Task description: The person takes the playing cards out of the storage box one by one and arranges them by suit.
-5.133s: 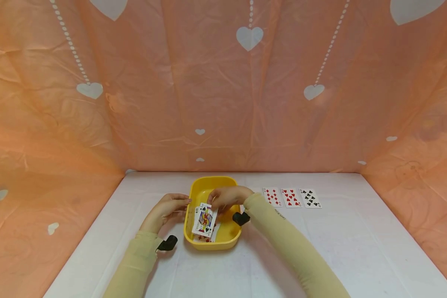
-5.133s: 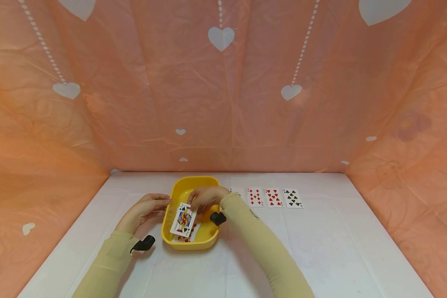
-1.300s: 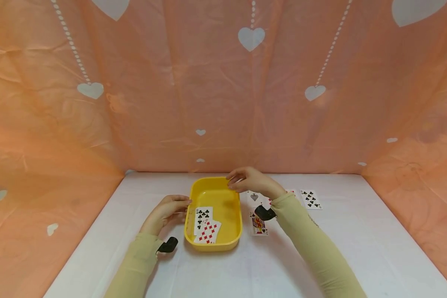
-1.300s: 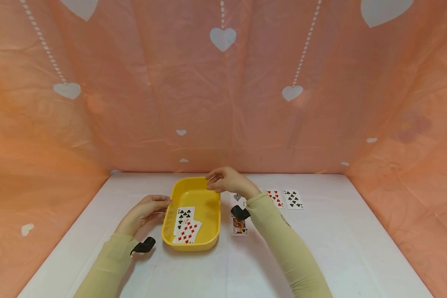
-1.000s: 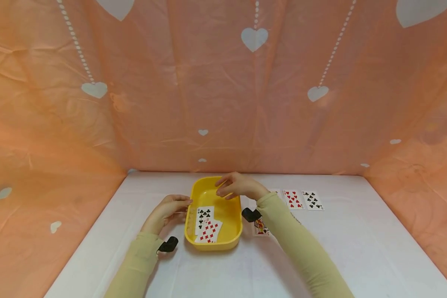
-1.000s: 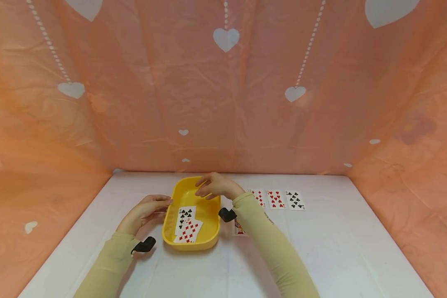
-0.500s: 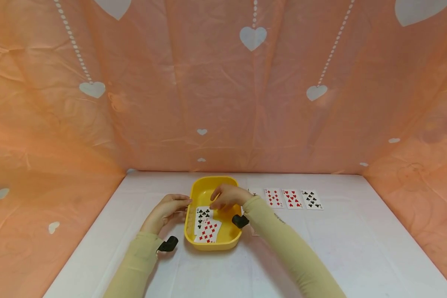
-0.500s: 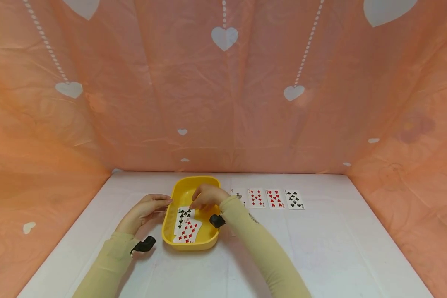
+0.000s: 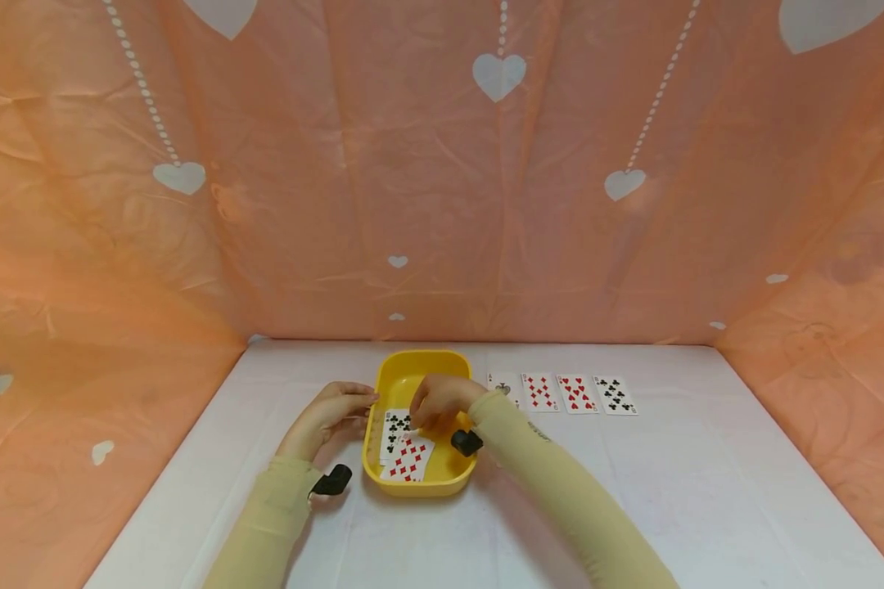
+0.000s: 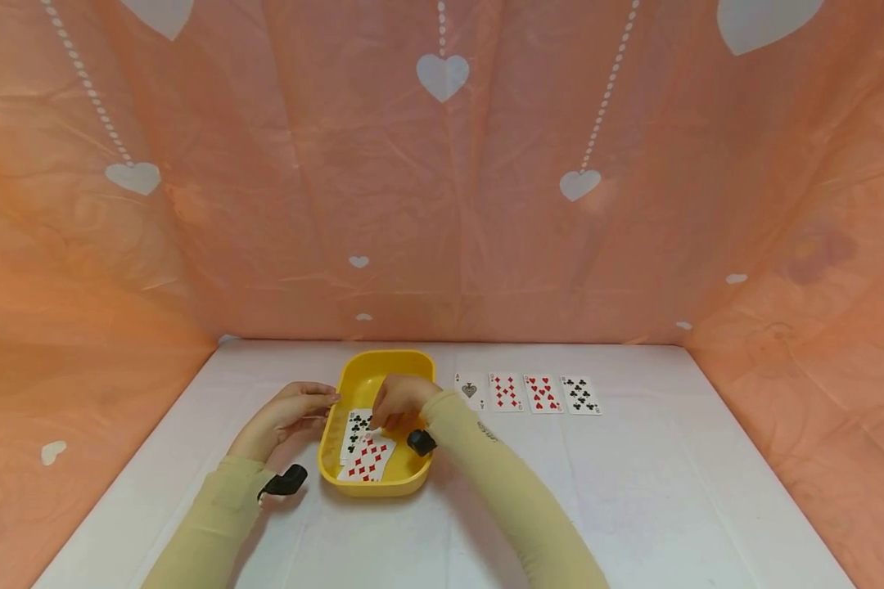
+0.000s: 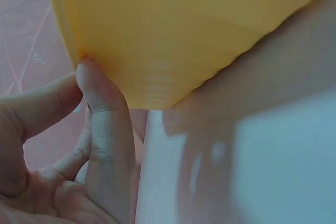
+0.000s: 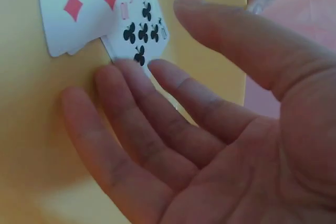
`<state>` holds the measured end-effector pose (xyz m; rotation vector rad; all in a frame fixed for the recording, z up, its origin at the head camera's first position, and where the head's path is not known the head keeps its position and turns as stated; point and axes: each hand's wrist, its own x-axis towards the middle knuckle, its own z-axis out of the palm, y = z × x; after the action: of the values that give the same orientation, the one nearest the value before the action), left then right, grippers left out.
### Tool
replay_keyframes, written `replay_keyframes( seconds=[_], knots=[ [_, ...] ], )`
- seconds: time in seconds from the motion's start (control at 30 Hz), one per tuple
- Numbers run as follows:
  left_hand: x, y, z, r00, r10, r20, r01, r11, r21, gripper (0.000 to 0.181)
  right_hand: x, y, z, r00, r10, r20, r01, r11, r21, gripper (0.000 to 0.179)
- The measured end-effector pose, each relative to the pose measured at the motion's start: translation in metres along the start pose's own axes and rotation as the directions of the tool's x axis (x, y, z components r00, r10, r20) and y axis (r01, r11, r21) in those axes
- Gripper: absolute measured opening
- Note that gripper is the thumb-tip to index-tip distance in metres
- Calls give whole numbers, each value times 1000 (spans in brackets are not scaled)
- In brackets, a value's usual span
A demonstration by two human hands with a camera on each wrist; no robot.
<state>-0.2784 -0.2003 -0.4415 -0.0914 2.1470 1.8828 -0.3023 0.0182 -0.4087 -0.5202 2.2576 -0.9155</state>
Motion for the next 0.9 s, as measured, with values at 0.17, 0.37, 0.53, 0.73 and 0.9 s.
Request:
replay_keyframes(
  seconds=[0.17,0.37,0.53,0.73,0.9],
  knots=[
    [-1,0,0,1000,20,11,-20,1000,7,32,2,0,3,998,-17,56,18,1000,-9,7],
    [-1,-1,1,1000,12,6,-12,1000,0,33,3,-1,7,997,4,81,0,999,-48,6],
    [0,-1,2,1000,-20,-13,20,1000,-11,32,2,-2,11,997,28,67,-23,998,-66,8],
    [0,-2,2,1000,-8,-5,8,1000,-22,33,3,-3,10,998,-29,49,35,990,-135,10],
    [1,-3,1,1000,-8,-10,7,1000,-21,33,3,-3,7,999,-41,32,45,987,-152,8]
  ],
)
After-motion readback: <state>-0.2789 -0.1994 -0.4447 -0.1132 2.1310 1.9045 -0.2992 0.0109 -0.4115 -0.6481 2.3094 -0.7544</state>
